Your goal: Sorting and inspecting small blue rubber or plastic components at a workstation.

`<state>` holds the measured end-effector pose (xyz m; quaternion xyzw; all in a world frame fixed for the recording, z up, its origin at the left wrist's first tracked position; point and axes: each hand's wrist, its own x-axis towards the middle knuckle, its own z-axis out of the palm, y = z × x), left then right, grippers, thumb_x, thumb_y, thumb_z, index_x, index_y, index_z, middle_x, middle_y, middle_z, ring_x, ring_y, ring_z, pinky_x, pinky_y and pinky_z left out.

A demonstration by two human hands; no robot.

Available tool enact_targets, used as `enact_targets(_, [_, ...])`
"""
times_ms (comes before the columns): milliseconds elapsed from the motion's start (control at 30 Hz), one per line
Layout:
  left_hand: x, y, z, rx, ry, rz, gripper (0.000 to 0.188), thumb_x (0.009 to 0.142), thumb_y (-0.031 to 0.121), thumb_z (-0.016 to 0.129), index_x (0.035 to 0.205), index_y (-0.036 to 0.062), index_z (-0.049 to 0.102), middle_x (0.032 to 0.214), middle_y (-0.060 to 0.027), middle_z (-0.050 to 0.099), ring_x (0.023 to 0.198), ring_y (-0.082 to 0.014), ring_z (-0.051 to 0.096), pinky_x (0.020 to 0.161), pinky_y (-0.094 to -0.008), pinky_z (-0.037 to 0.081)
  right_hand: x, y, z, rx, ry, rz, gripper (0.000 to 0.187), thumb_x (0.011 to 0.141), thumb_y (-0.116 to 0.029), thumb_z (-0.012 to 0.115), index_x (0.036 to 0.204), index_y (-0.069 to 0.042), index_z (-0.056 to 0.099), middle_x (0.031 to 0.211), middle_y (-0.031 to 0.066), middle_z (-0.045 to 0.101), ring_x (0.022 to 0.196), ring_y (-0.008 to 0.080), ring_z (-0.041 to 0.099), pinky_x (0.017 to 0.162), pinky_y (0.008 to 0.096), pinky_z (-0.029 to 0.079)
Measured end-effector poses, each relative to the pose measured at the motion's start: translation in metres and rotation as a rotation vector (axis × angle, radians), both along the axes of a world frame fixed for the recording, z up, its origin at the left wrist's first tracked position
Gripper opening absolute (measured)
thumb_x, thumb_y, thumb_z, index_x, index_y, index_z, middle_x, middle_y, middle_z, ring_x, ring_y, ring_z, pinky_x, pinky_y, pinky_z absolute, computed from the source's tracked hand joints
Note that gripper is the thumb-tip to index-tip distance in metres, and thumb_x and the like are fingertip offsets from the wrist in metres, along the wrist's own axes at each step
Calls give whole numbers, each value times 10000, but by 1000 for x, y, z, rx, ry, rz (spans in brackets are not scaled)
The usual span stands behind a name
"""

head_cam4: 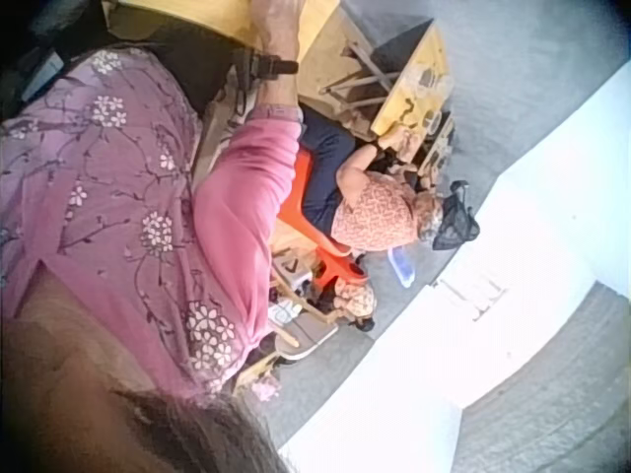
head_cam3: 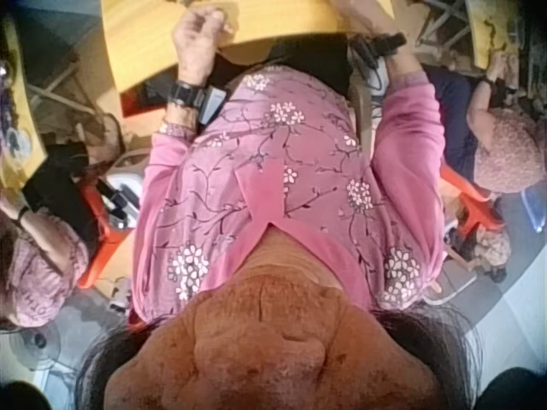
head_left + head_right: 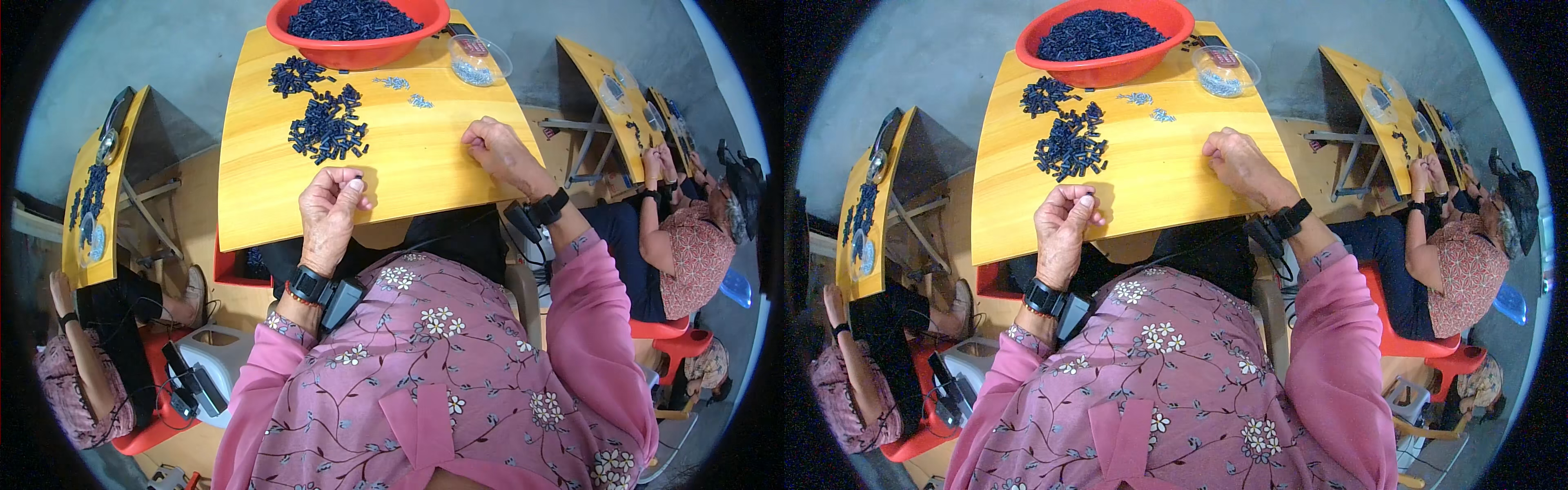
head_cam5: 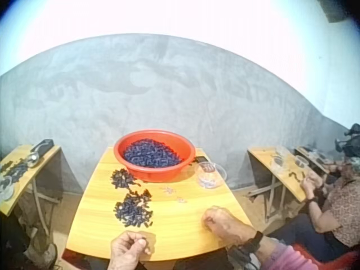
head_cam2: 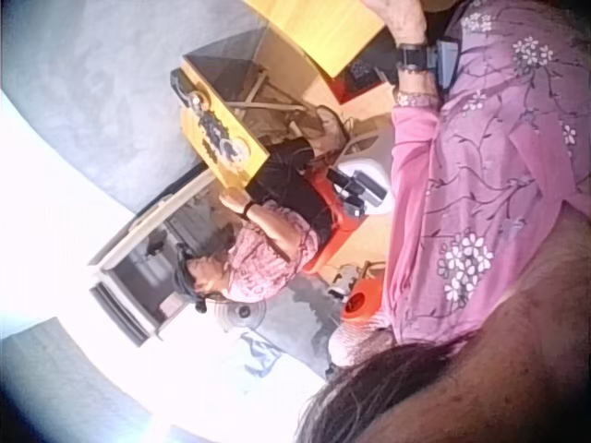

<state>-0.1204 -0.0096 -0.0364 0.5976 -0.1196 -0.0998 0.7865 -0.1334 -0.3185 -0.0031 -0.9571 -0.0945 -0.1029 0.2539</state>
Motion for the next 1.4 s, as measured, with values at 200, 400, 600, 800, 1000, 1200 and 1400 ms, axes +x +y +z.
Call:
enact_targets(200, [0, 0, 2, 3, 11, 1, 98, 935, 64, 604, 999, -10, 598, 841, -31, 626, 685, -92, 591, 659, -229, 507, 4, -6, -5, -33, -31, -6, 80, 765, 10, 631, 843, 8, 615, 769, 134, 597, 688, 274, 596, 641, 340, 481])
enact_targets(400, [1, 1, 1, 6, 20, -5, 112, 942, 73, 599, 1012, -14, 601, 837, -35, 628, 680, -91, 588, 659, -227, 508, 2, 15, 6, 118, 162, -101, 74, 835, -15, 624, 909, -9, 631, 799, 66, 631, 715, 159, 621, 648, 288, 499])
enact_targets(600, [0, 4, 1, -13, 38, -15, 128, 942, 66, 596, 1030, -26, 605, 849, -46, 629, 677, -98, 585, 667, -235, 519, 4, 73, 18, 1200, 378, 138, 188, 887, -58, 655, 1057, 9, 610, 926, 68, 642, 772, 127, 619, 711, 253, 518])
enact_targets(800, [1, 4, 0, -76, 36, -48, 126, 933, 45, 600, 1034, -30, 607, 880, -53, 633, 690, -106, 595, 673, -243, 527, 3, 99, 7, 1441, 432, 249, 212, 867, -37, 662, 1066, 21, 616, 976, 82, 642, 838, 149, 630, 764, 286, 523])
enact_targets(1000, [1, 6, 1, -89, 51, -67, 122, 927, 28, 595, 1034, -30, 607, 888, -59, 634, 709, -112, 602, 681, -251, 530, 0, 110, 3, 1416, 410, 276, 235, 823, -10, 690, 1048, 22, 634, 979, 86, 655, 842, 151, 632, 781, 289, 524])
enact_targets(1200, [3, 8, 0, -71, 44, -82, 121, 924, 30, 601, 1030, -27, 607, 888, -61, 636, 707, -115, 600, 683, -253, 531, 1, 118, 7, 1346, 359, 266, 234, 810, 17, 685, 1040, 19, 642, 967, 80, 659, 839, 135, 629, 775, 274, 528])
enact_targets(1400, [3, 8, 0, -53, 38, -76, 109, 922, 24, 601, 1020, -24, 607, 883, -61, 636, 702, -112, 597, 680, -255, 533, 0, 125, 15, 1161, 321, 239, 232, 825, 54, 653, 1055, 26, 638, 988, 65, 657, 890, 120, 626, 819, 267, 530])
